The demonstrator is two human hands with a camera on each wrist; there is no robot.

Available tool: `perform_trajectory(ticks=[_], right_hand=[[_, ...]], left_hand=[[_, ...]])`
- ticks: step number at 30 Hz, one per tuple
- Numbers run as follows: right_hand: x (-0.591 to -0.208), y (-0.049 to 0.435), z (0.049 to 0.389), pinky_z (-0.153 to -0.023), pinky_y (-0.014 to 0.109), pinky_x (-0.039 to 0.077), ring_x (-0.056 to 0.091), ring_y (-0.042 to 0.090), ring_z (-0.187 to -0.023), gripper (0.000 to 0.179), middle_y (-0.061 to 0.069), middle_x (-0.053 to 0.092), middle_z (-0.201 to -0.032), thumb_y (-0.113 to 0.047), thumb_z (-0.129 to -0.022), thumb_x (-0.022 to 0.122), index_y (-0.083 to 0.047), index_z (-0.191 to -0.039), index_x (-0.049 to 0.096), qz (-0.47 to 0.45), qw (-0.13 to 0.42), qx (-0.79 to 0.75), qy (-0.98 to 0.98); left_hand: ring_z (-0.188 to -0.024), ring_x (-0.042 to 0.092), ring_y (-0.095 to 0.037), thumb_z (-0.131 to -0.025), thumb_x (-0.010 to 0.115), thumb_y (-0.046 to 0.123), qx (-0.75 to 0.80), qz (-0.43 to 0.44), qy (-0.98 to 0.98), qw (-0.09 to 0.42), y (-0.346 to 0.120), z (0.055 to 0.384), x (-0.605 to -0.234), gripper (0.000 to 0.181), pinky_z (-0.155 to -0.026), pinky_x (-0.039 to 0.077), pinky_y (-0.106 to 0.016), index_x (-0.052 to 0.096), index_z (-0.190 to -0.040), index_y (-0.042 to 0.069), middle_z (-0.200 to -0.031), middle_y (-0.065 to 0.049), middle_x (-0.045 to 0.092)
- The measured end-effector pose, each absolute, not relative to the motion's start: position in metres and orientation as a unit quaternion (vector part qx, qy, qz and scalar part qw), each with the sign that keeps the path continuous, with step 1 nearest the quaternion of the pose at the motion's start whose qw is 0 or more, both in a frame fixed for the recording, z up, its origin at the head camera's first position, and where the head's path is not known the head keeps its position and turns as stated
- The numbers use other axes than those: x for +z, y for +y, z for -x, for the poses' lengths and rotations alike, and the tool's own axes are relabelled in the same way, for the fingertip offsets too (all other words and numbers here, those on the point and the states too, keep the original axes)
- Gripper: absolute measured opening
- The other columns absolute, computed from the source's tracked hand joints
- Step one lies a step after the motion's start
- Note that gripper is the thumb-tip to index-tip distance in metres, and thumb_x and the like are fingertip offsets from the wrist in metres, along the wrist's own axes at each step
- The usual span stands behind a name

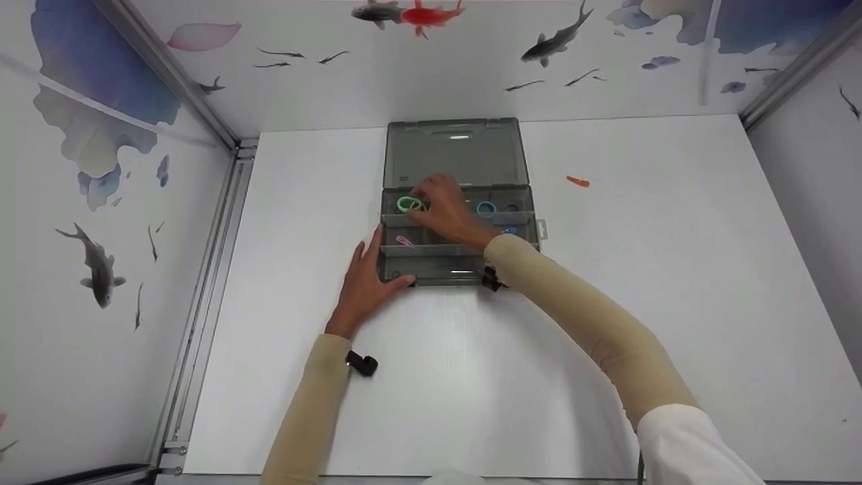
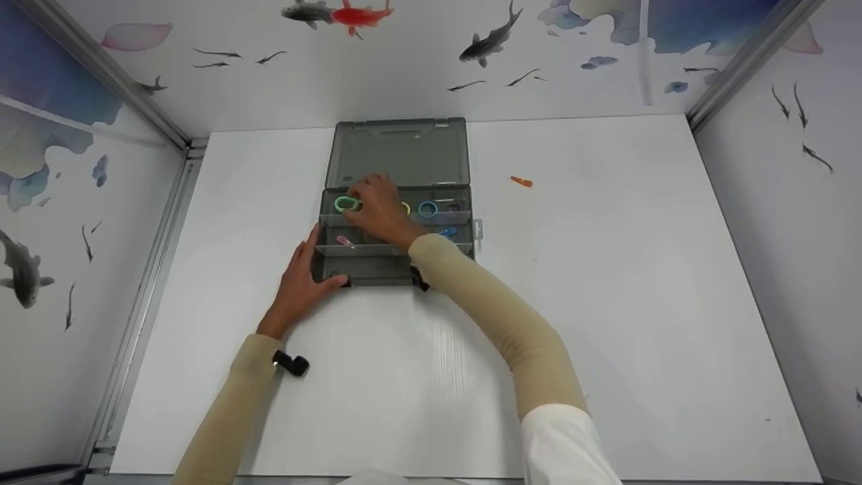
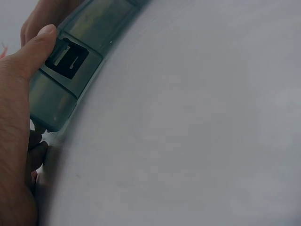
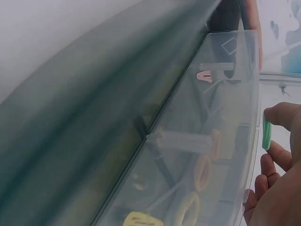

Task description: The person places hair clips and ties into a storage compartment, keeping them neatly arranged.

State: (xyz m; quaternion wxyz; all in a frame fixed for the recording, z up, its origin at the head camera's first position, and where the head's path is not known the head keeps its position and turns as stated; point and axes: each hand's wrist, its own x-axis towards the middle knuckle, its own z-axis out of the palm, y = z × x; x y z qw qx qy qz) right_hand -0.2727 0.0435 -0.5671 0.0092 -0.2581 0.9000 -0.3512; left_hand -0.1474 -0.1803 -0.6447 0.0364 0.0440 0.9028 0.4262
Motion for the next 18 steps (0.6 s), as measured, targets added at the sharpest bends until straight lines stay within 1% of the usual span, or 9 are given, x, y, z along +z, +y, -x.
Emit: perform_trajectory(ticks=[3, 6, 12, 14, 18], right_hand=[[-0.567, 0.036, 0.275, -0.107, 0.05, 0.047, 0.059, 0.035, -0.12, 0.038, 0.019, 0.067, -0.127, -0.023, -0.103, 0.081, 0.003, -0.129, 0.075, 0.255, 0.013, -0.349, 0.902], [-0.567, 0.03, 0.277, -0.108, 0.05, 0.046, 0.059, 0.034, -0.12, 0.038, 0.018, 0.068, -0.127, -0.024, -0.103, 0.08, 0.002, -0.13, 0.075, 0.26, 0.013, -0.343, 0.903], [-0.567, 0.021, 0.279, -0.111, 0.05, 0.046, 0.056, 0.033, -0.127, 0.037, 0.016, 0.068, -0.132, -0.027, -0.105, 0.077, -0.001, -0.131, 0.075, 0.259, 0.029, -0.34, 0.904], [-0.567, 0.019, 0.278, -0.11, 0.049, 0.046, 0.056, 0.032, -0.127, 0.037, 0.016, 0.068, -0.132, -0.027, -0.105, 0.076, -0.001, -0.132, 0.075, 0.258, 0.033, -0.338, 0.904], [-0.569, 0.016, 0.279, -0.107, 0.049, 0.046, 0.056, 0.032, -0.124, 0.036, 0.015, 0.068, -0.127, -0.026, -0.104, 0.077, -0.001, -0.13, 0.076, 0.258, 0.03, -0.339, 0.904]], left_hand=[[-0.167, 0.018, -0.044, -0.086, 0.078, 0.08, 0.426, -0.046, 0.903, 0.037, -0.181, 0.147, -0.645, 0.12, -0.122, 0.032, -0.076, 0.006, -0.177, 0.047, -0.179, -0.016, 0.03], [-0.167, 0.019, -0.044, -0.085, 0.077, 0.083, 0.422, -0.046, 0.905, 0.032, -0.181, 0.147, -0.644, 0.12, -0.121, 0.032, -0.076, 0.008, -0.177, 0.046, -0.179, -0.015, 0.031], [-0.167, 0.017, -0.044, -0.088, 0.083, 0.072, 0.425, -0.046, 0.903, 0.033, -0.179, 0.147, -0.643, 0.119, -0.121, 0.03, -0.078, 0.01, -0.178, 0.044, -0.18, -0.013, 0.03], [-0.167, 0.017, -0.044, -0.088, 0.084, 0.07, 0.424, -0.046, 0.904, 0.033, -0.179, 0.147, -0.644, 0.119, -0.121, 0.03, -0.077, 0.01, -0.178, 0.043, -0.18, -0.012, 0.03], [-0.167, 0.017, -0.044, -0.088, 0.083, 0.071, 0.425, -0.05, 0.903, 0.032, -0.18, 0.147, -0.645, 0.119, -0.122, 0.03, -0.077, 0.01, -0.178, 0.042, -0.18, -0.013, 0.03]])
